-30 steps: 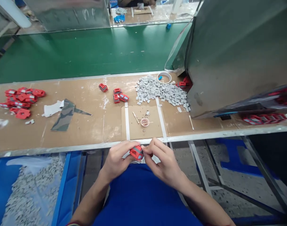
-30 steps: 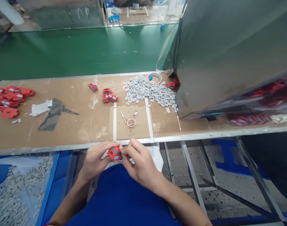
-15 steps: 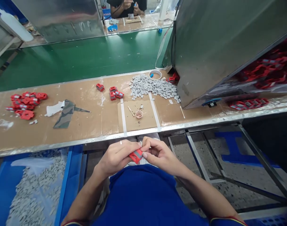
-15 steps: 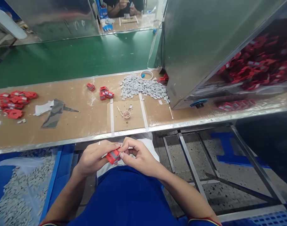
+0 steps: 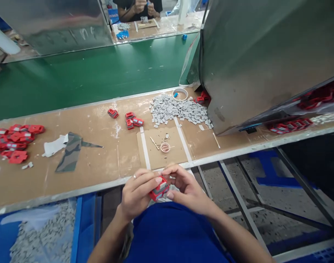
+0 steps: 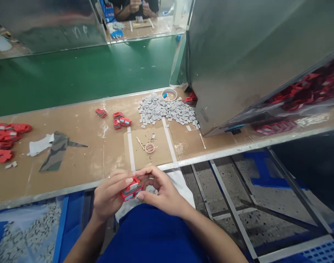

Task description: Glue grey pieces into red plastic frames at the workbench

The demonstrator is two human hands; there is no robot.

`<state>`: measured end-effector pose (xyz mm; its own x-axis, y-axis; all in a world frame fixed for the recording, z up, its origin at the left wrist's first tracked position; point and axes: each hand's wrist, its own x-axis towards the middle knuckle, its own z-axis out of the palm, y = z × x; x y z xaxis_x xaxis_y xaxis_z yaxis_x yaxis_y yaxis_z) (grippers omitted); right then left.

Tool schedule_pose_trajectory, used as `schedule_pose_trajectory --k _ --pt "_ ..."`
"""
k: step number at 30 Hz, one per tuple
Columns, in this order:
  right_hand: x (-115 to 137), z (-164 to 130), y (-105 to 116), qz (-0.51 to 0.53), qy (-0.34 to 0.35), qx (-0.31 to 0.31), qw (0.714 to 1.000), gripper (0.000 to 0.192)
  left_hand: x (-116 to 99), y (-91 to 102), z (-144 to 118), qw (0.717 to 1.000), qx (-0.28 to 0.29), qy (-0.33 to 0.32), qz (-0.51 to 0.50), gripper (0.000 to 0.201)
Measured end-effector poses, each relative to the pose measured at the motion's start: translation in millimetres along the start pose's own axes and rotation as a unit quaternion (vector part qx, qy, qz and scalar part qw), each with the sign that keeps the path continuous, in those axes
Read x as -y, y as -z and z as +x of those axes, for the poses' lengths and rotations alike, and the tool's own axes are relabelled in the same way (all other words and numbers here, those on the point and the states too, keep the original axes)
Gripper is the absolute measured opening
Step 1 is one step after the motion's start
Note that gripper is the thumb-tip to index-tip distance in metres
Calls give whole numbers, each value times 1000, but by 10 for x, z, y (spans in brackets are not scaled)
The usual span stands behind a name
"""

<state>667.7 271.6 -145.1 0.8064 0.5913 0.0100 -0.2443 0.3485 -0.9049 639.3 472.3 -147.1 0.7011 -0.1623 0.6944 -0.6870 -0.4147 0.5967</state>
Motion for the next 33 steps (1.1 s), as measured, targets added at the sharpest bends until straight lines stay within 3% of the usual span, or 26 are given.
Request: schedule_pose_trajectory --k 5,10,14,17,21,28,33 --pt "-159 59 -224 -8 28 -93 995 40 218 -87 -101 994 -30 73 -76 39" --pt "-154 188 -292 -55 69 -144 986 34 264 9 -54 981 28 124 -143 43" --pt "-44 259 -233 -217 108 -173 955 35 214 156 66 961 82 191 -181 35" --pt "94 277 -171 -323 143 -149 924 36 152 167 161 949 45 235 -204 23" --pt "275 289 -93 -376 171 -107 904 34 66 65 273 933 -5 280 -227 16" --pt "474 213 40 -430 213 -36 877 28 -159 -53 346 932 -40 287 -218 14" --pt "586 83 31 -475 261 -6 840 19 -357 -131 277 935 -66 287 -198 13"
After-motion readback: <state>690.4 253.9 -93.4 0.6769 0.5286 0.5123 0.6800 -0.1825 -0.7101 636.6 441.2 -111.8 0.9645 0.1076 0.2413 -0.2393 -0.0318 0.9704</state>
